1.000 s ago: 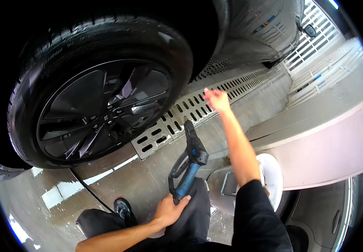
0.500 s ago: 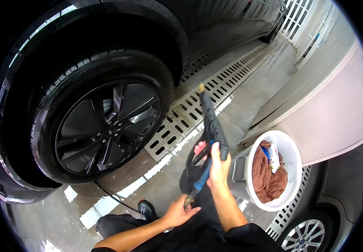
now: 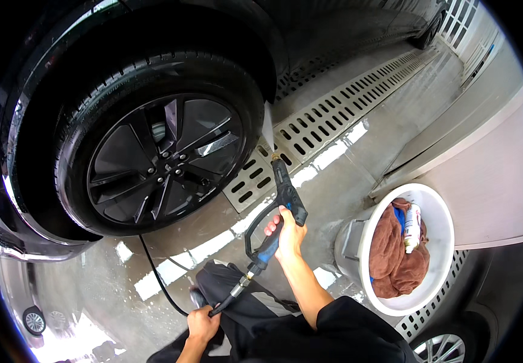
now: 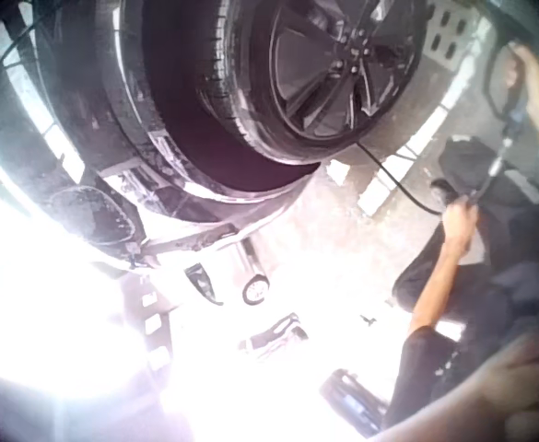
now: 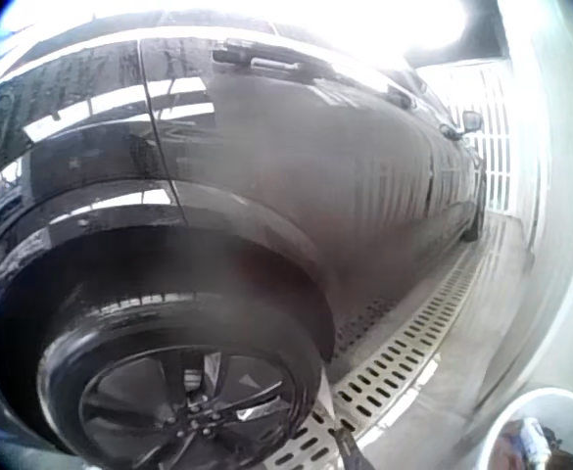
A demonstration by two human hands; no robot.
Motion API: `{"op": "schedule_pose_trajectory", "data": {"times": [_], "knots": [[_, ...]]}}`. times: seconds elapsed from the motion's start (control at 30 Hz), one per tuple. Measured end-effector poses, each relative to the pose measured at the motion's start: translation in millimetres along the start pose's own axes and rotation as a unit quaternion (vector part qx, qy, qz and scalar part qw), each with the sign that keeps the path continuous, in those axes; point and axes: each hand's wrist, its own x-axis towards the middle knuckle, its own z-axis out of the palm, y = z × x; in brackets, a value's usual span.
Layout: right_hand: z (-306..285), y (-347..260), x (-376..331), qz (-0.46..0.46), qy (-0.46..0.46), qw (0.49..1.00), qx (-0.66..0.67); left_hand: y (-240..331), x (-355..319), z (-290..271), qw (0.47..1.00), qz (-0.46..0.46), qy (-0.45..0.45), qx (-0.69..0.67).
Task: The person uses a pressure washer to clean the tire and wheel of a black car, then applies a spray product and wipes the tire with a blue cloth. The person repeats the pressure washing and wiping steps to finish the cleaning.
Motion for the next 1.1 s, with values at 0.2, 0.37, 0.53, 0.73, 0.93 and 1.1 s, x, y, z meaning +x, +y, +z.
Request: {"op": "schedule_pose_trajectory", "data": {"times": [0.2, 0.37, 0.53, 0.73, 0.93, 1.1], "knots": [[31, -34, -38, -0.068, -0.101, 0.992, -0.027, 9, 11, 10, 0.999, 0.024, -0.019, -0.009], [61, -67, -76, -0.117, -0.21, 0.969, -0.052, 29, 20, 15, 0.995, 0.055, -0.046, -0.065], [95, -69, -132, -0.179, -0.287, 0.932, -0.13, 38, 21, 12, 0.986, 0.032, -0.117, -0.112], [95, -45, -156, -0.213, -0.322, 0.914, -0.126, 16, 9, 18, 0.983, 0.053, -0.094, -0.151], [97, -23, -163, -0.237, -0.281, 0.922, -0.12, -7, 1, -3, 0.983, -0.016, -0.107, -0.149], [126, -4, -209, -0.313, -0.415, 0.823, -0.23, 3, -7, 3, 0.977, -0.04, -0.089, -0.191]]}}
